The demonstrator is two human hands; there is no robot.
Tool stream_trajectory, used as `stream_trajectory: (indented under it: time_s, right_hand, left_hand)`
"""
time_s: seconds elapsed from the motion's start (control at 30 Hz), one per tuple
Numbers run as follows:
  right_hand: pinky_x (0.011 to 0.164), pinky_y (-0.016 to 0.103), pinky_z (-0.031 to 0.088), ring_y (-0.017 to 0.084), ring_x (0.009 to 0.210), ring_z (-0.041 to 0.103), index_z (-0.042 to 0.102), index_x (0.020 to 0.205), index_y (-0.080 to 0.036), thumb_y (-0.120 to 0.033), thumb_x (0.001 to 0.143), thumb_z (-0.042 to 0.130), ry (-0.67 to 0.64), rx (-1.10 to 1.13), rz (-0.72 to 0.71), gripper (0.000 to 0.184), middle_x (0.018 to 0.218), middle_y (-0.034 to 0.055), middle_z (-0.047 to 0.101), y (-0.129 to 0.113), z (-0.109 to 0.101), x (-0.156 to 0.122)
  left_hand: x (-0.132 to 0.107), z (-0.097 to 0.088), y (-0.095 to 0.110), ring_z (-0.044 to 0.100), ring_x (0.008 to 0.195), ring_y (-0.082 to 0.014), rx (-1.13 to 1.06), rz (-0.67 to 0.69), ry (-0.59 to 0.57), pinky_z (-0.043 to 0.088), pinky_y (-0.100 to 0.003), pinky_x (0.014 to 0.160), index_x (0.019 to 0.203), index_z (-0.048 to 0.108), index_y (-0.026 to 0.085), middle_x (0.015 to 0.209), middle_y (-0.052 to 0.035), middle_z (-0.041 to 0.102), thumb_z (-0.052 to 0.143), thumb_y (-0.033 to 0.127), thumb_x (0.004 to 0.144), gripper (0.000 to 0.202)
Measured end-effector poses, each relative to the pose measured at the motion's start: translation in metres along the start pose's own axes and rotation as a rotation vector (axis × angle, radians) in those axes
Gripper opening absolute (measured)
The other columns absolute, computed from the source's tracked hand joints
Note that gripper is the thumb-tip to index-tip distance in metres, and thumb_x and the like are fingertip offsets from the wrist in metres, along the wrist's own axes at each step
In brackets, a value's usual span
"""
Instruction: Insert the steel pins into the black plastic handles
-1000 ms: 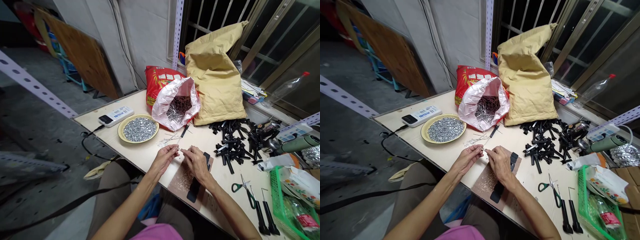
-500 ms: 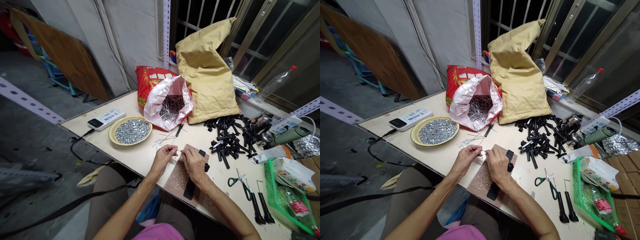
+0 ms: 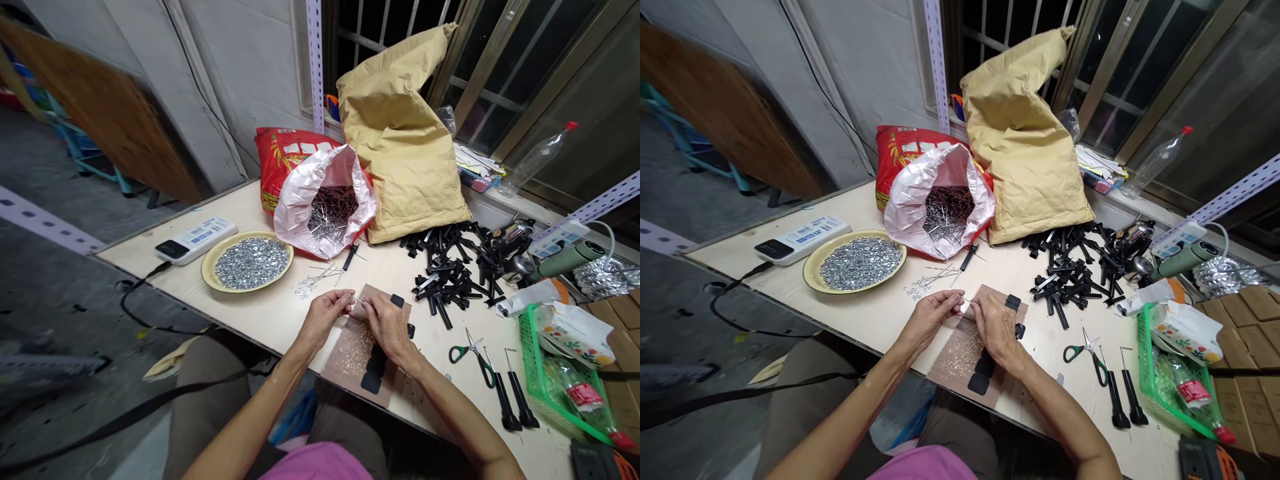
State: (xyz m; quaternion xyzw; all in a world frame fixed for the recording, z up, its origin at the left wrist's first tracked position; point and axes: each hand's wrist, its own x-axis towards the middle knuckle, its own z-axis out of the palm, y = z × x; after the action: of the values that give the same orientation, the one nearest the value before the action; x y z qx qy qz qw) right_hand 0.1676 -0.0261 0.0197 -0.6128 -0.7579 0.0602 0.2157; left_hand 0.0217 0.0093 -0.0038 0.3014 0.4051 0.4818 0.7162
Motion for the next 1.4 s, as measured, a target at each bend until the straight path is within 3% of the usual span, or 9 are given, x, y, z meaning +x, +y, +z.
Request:
stream_trajectory:
  time_s: [0.2,0.4,0.7,0.9,0.97,1.07,1.17,1.27,1.4]
  right_hand:
    - [0.059,0.023,0.041,0.015,0.069,0.059,0.060,0.082,-0.019,-0.025,0.094,0.040,-0.015,0.045,-0.005,0.024,0.074,0.0022,0.062,0.002,-0.001,-0.006]
    - [0.063,0.025,0.042,0.017,0.072,0.061,0.060,0.083,-0.018,-0.024,0.094,0.042,0.050,-0.110,-0.036,0.023,0.078,0.0058,0.064,0.003,0.001,-0.012]
    - [0.064,0.026,0.042,0.017,0.073,0.058,0.060,0.083,-0.017,-0.028,0.094,0.040,0.080,0.068,0.031,0.025,0.078,0.0063,0.063,0.006,0.001,-0.016]
    - [0.048,0.022,0.035,0.011,0.051,0.047,0.057,0.071,-0.017,-0.035,0.094,0.038,-0.215,0.553,0.282,0.035,0.057,-0.0017,0.053,0.015,0.006,-0.011]
    - [0.053,0.022,0.039,0.013,0.058,0.052,0.058,0.077,-0.017,-0.036,0.091,0.045,-0.138,0.555,0.245,0.027,0.064,-0.0006,0.056,0.017,0.008,-0.012]
    - [0.066,0.026,0.043,0.016,0.074,0.056,0.058,0.084,-0.018,-0.034,0.091,0.047,0.022,0.345,0.097,0.021,0.078,0.0035,0.060,0.017,0.009,-0.016]
    - [0.065,0.027,0.042,0.016,0.069,0.055,0.058,0.078,-0.019,-0.030,0.094,0.039,0.021,0.195,0.044,0.027,0.075,0.0042,0.058,0.015,0.007,-0.019]
    - [0.062,0.025,0.042,0.015,0.066,0.055,0.057,0.080,-0.019,-0.031,0.095,0.040,-0.015,0.273,0.069,0.026,0.071,0.0017,0.058,0.014,0.006,-0.021]
    - [0.064,0.026,0.043,0.016,0.071,0.055,0.055,0.084,-0.019,-0.031,0.093,0.045,0.055,0.272,0.041,0.019,0.079,0.0034,0.058,0.016,0.004,-0.024]
  left_hand:
    - [0.002,-0.003,-0.001,0.054,0.050,-0.0074,-0.061,-0.155,-0.081,0.049,-0.023,0.057,0.070,0.068,0.012,0.059,0.0001,0.065,0.086,0.032,0.046,0.037]
    - [-0.005,0.004,-0.003,0.055,0.051,-0.0088,0.142,0.060,0.014,0.047,-0.022,0.056,0.069,0.069,0.013,0.057,0.0020,0.063,0.082,0.038,0.052,0.033]
    - [-0.009,0.014,-0.008,0.057,0.055,-0.0116,0.302,0.172,0.090,0.046,-0.024,0.059,0.068,0.067,0.014,0.055,0.0021,0.062,0.073,0.038,0.060,0.026]
    - [-0.010,0.015,-0.008,0.058,0.056,-0.0122,0.346,0.160,0.060,0.047,-0.025,0.061,0.072,0.067,0.014,0.056,0.0022,0.063,0.070,0.039,0.062,0.027]
    - [-0.010,0.015,-0.010,0.057,0.055,-0.0120,0.342,0.162,0.058,0.047,-0.025,0.061,0.070,0.067,0.014,0.055,0.0023,0.062,0.070,0.039,0.062,0.027]
    - [-0.010,0.015,-0.012,0.058,0.055,-0.0120,0.319,0.154,0.042,0.048,-0.025,0.061,0.070,0.067,0.014,0.055,0.0021,0.062,0.070,0.040,0.063,0.028]
    - [-0.010,0.014,-0.012,0.058,0.056,-0.0121,0.300,0.126,0.021,0.048,-0.025,0.061,0.072,0.067,0.013,0.057,0.0017,0.063,0.072,0.042,0.061,0.030]
    - [-0.011,0.013,-0.011,0.058,0.056,-0.0119,0.284,0.094,0.009,0.048,-0.025,0.061,0.073,0.067,0.013,0.058,0.0015,0.064,0.074,0.043,0.059,0.034]
    - [-0.011,0.013,-0.011,0.057,0.054,-0.0107,0.253,0.050,-0.009,0.047,-0.024,0.058,0.074,0.067,0.013,0.058,0.0017,0.064,0.075,0.042,0.057,0.035]
